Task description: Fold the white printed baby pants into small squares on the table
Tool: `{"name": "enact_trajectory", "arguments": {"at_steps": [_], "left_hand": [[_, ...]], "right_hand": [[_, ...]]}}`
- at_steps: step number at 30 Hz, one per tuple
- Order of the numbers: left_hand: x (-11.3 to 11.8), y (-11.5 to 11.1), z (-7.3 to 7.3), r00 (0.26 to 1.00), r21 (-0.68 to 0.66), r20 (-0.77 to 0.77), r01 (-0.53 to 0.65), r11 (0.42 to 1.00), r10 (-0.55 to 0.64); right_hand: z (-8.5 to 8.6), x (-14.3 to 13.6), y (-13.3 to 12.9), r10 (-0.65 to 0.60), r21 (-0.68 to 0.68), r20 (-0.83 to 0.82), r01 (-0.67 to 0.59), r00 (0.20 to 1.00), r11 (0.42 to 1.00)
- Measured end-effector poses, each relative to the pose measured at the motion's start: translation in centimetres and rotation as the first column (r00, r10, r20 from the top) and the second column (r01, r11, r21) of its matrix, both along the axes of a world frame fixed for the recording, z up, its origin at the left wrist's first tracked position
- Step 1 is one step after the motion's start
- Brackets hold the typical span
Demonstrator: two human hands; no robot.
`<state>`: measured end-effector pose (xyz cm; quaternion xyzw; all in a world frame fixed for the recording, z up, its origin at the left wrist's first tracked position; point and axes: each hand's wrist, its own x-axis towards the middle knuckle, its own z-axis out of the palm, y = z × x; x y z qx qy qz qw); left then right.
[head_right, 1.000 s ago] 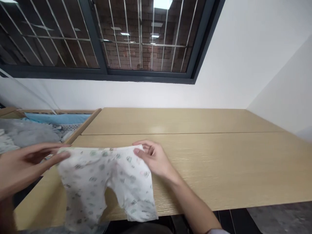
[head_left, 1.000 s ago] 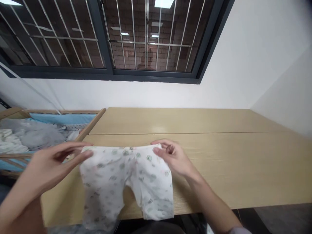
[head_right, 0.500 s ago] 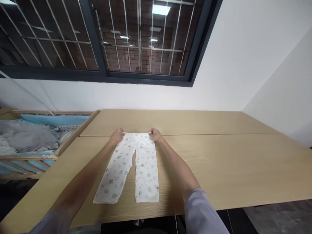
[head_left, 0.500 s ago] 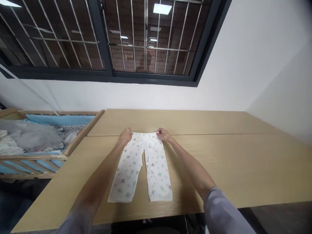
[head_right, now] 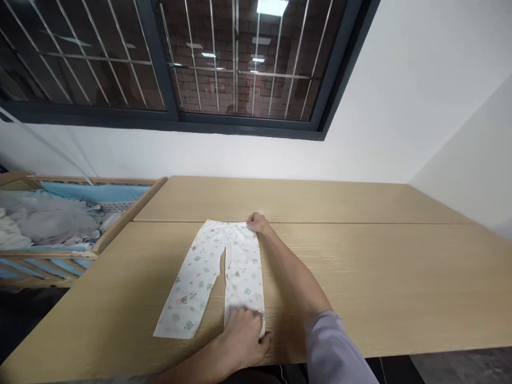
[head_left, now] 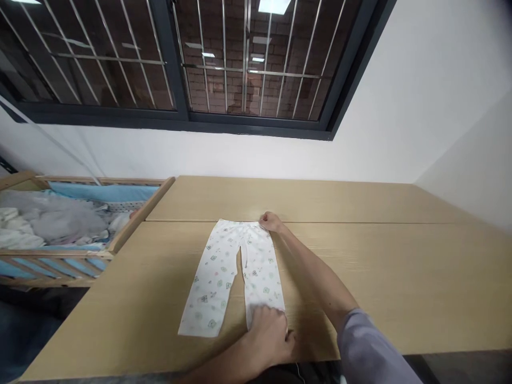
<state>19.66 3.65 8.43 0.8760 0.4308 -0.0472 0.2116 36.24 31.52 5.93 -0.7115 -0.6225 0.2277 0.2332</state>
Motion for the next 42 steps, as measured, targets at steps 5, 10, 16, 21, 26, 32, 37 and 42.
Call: {"name": "enact_trajectory", "arguments": {"at_steps": [5, 10, 16, 21, 26, 32, 37, 42], "left_hand": [[-2.4, 0.9, 1.7, 0.994, -0.007, 0.089, -0.067, 0.998, 0.068], [-7.6, 0.8, 4.0, 0.911, -0.068, 0.267, -0.308, 0.949, 0.315], [-16.0, -0.7, 3.9, 0.788, -0.169, 0.232, -0.546, 0.821, 0.571], [-20.2, -1.6, 1.8, 0.732, -0.112, 0.042, -0.673, 0.732, 0.680], [-20.8, -1.3, 1.1, 0.703, 0.002, -0.062, -0.710, 0.704, 0.709], [-21.1, -2.7, 0.0, 0.786, 0.471, 0.123, -0.584, 0.662, 0.606], [-20.0, -4.2, -3.1, 0.957, 0.761, 0.217, -0.289, 0.581, 0.191], [-19.4, -5.2, -6.4, 0.979, 0.781, 0.088, -0.182, 0.597, 0.184]], "right_hand": [[1.1, -1.1, 0.4, 0.008, 0.015, -0.098, -0.007, 0.995, 1.000], [3.1, -4.5, 1.5, 0.025, 0.070, -0.136, -0.016, 0.990, 0.997], [3.0, -11.8, 3.0, 0.050, 0.122, -0.090, -0.039, 0.995, 0.992], [1.2, -17.1, 2.6, 0.067, 0.119, -0.031, -0.063, 0.997, 0.991], [0.9, -18.9, 2.0, 0.117, 0.117, -0.004, -0.115, 0.993, 0.986], [2.9, -18.9, -2.9, 0.280, 0.214, 0.031, -0.280, 0.960, 0.936], [2.7, -19.0, -13.0, 0.823, 0.247, 0.196, -0.839, 0.534, 0.485], [0.1, -18.1, -17.8, 0.938, 0.069, 0.242, -0.969, 0.248, 0.238]]}}
